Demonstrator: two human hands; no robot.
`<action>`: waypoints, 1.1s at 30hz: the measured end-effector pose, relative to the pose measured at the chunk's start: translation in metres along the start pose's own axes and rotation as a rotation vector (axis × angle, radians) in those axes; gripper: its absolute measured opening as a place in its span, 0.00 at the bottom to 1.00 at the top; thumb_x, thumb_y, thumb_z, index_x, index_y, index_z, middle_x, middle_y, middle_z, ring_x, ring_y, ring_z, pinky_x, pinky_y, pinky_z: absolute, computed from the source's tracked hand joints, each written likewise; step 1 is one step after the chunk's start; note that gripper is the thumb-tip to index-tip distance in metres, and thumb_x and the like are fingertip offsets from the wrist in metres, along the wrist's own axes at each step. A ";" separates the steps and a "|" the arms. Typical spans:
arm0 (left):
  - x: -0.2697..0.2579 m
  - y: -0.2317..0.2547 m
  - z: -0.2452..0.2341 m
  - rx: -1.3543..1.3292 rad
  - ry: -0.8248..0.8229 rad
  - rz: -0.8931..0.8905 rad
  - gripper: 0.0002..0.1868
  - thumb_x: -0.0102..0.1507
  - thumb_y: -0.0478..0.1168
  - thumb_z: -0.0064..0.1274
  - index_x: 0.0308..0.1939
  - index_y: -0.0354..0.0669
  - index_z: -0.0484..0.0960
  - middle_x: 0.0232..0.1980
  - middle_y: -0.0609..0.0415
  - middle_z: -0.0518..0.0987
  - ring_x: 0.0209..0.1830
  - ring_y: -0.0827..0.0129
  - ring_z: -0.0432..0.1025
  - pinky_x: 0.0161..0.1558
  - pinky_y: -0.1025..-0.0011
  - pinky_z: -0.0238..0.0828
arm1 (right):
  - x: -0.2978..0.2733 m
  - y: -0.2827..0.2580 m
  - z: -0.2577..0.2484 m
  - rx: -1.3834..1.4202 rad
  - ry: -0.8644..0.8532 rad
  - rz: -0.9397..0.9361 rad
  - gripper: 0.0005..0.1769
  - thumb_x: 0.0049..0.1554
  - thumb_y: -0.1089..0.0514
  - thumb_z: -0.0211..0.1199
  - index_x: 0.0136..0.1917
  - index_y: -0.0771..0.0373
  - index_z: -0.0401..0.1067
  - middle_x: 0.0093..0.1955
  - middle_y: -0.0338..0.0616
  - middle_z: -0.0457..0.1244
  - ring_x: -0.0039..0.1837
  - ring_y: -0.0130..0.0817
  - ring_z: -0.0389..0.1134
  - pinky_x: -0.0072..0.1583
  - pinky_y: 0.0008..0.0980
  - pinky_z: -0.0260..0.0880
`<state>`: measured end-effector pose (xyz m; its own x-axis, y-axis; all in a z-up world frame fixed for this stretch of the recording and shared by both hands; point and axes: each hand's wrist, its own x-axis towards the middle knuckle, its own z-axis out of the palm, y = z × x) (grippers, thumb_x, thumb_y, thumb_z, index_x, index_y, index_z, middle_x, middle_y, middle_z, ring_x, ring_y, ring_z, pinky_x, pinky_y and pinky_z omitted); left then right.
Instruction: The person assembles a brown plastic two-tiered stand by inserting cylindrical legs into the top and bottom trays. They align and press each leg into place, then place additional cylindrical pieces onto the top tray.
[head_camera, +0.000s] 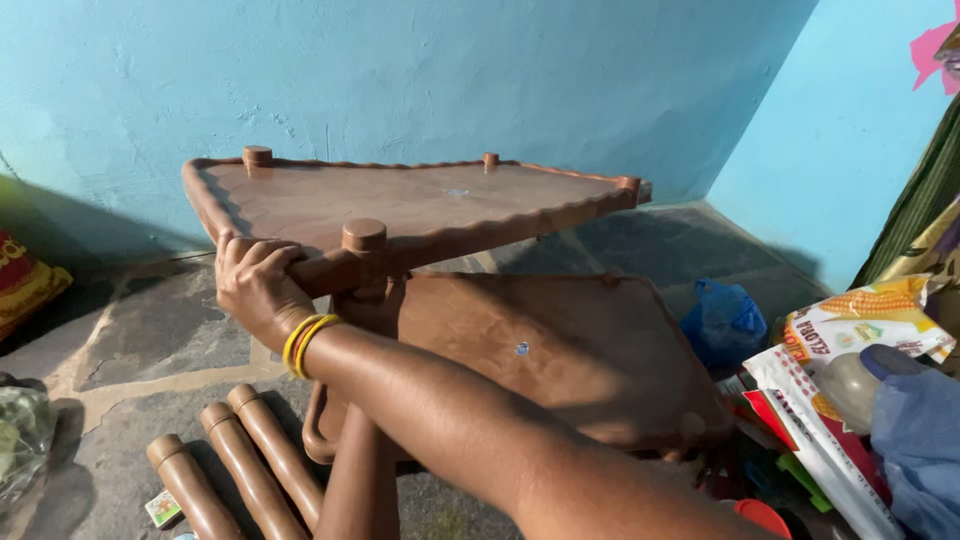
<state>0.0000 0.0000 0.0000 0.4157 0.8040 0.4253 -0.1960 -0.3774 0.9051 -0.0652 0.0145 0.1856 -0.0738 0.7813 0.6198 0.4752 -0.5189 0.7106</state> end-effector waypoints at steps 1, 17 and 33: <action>0.002 -0.001 0.001 -0.001 0.002 -0.004 0.32 0.46 0.39 0.66 0.55 0.35 0.79 0.50 0.49 0.81 0.48 0.67 0.76 0.48 0.66 0.74 | 0.001 -0.001 0.005 -0.005 0.042 -0.005 0.23 0.63 0.57 0.53 0.71 0.57 0.70 0.51 0.64 0.68 0.45 0.53 0.75 0.43 0.53 0.79; -0.010 0.065 0.041 0.098 0.178 0.026 0.32 0.48 0.40 0.66 0.56 0.37 0.78 0.51 0.49 0.81 0.50 0.65 0.76 0.50 0.66 0.74 | -0.007 0.087 -0.017 0.474 0.111 -0.813 0.11 0.47 0.61 0.63 0.38 0.73 0.79 0.52 0.76 0.67 0.61 0.75 0.63 0.46 0.61 0.76; -0.001 0.086 0.034 0.127 0.195 0.059 0.33 0.49 0.42 0.66 0.58 0.39 0.78 0.53 0.49 0.81 0.52 0.62 0.77 0.51 0.66 0.74 | 0.022 0.132 -0.058 -0.194 0.189 -1.745 0.16 0.56 0.36 0.62 0.34 0.42 0.81 0.39 0.23 0.69 0.53 0.28 0.67 0.63 0.41 0.64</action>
<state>0.0134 -0.0488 0.0774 0.2248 0.8478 0.4802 -0.0967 -0.4710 0.8768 -0.0552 -0.0573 0.3129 -0.4320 0.3786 -0.8186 -0.3614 0.7589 0.5417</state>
